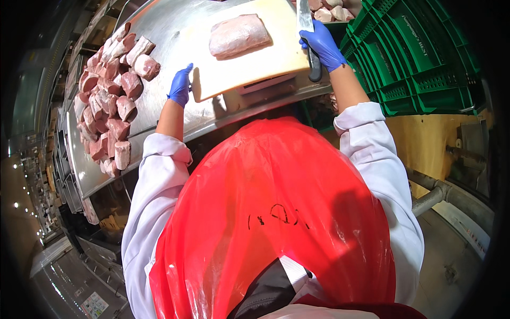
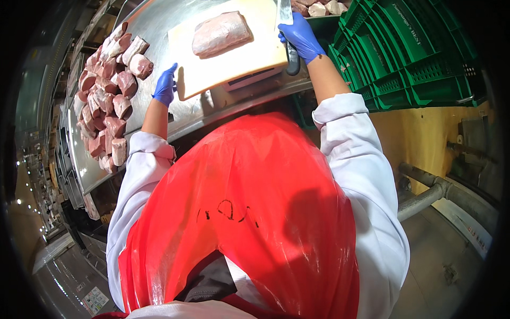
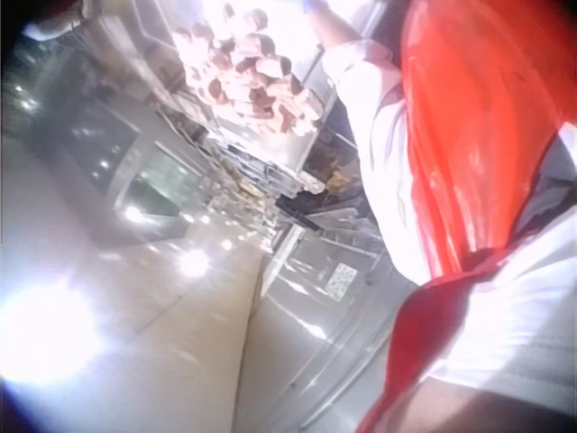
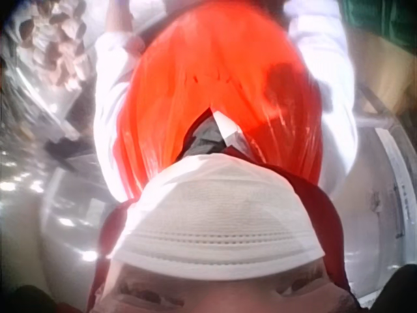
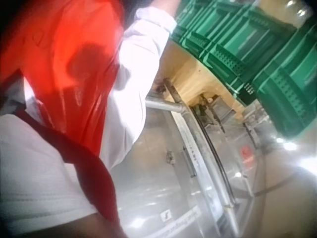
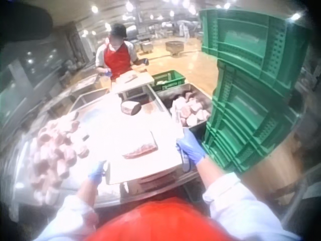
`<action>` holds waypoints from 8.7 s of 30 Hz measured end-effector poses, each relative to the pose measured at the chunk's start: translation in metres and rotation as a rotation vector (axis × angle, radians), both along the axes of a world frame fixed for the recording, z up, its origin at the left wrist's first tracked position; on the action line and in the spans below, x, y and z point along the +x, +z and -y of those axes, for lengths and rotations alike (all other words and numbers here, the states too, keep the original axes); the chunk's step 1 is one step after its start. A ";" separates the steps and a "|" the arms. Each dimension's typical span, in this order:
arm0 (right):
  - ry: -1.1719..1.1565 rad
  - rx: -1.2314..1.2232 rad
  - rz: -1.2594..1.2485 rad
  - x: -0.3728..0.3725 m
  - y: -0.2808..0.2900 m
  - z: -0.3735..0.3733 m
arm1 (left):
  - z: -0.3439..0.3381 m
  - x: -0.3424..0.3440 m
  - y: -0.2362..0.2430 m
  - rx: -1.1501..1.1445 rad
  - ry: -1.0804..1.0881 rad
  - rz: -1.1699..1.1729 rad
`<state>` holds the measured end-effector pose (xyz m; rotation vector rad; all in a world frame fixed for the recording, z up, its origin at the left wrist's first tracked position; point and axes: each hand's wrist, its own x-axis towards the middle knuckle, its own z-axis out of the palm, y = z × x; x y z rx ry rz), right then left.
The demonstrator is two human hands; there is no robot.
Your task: The person cuts large pieces of raw meat into smaller portions using a knife on a cutting board. The cut pieces are placed into a green crate while the person continues to trim and portion additional meat.
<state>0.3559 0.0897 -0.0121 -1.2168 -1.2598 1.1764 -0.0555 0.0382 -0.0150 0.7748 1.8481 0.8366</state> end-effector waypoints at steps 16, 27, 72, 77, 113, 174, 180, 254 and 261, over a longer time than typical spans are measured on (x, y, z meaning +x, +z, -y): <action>0.006 0.035 -0.028 -0.018 0.007 -0.042 | -0.069 -0.063 -0.045 0.264 0.010 0.223; -0.019 0.049 -0.138 -0.008 0.028 -0.052 | -0.107 -0.025 0.031 0.805 -0.164 -0.493; -0.364 -0.163 -0.109 -0.173 0.125 0.105 | -0.430 -0.377 0.094 0.990 0.249 0.317; -0.444 -0.212 -0.051 -0.194 0.132 0.120 | -0.409 -0.383 -0.021 0.069 -0.604 -1.087; -0.308 -0.180 -0.093 -0.091 0.125 0.152 | -0.123 0.062 0.126 0.840 -1.090 -0.843; 0.275 0.310 0.914 -0.067 0.093 0.099 | -0.016 0.091 0.017 0.471 -0.045 -0.195; 0.343 0.498 1.071 -0.143 0.064 0.049 | -0.007 0.085 0.012 0.535 -0.046 -0.225; 0.077 -0.502 1.349 -0.327 0.156 0.105 | -0.131 -0.026 0.003 0.637 -0.959 -0.428; -0.273 -0.405 0.937 -0.310 0.180 0.059 | -0.182 -0.002 0.040 0.441 -1.231 -0.415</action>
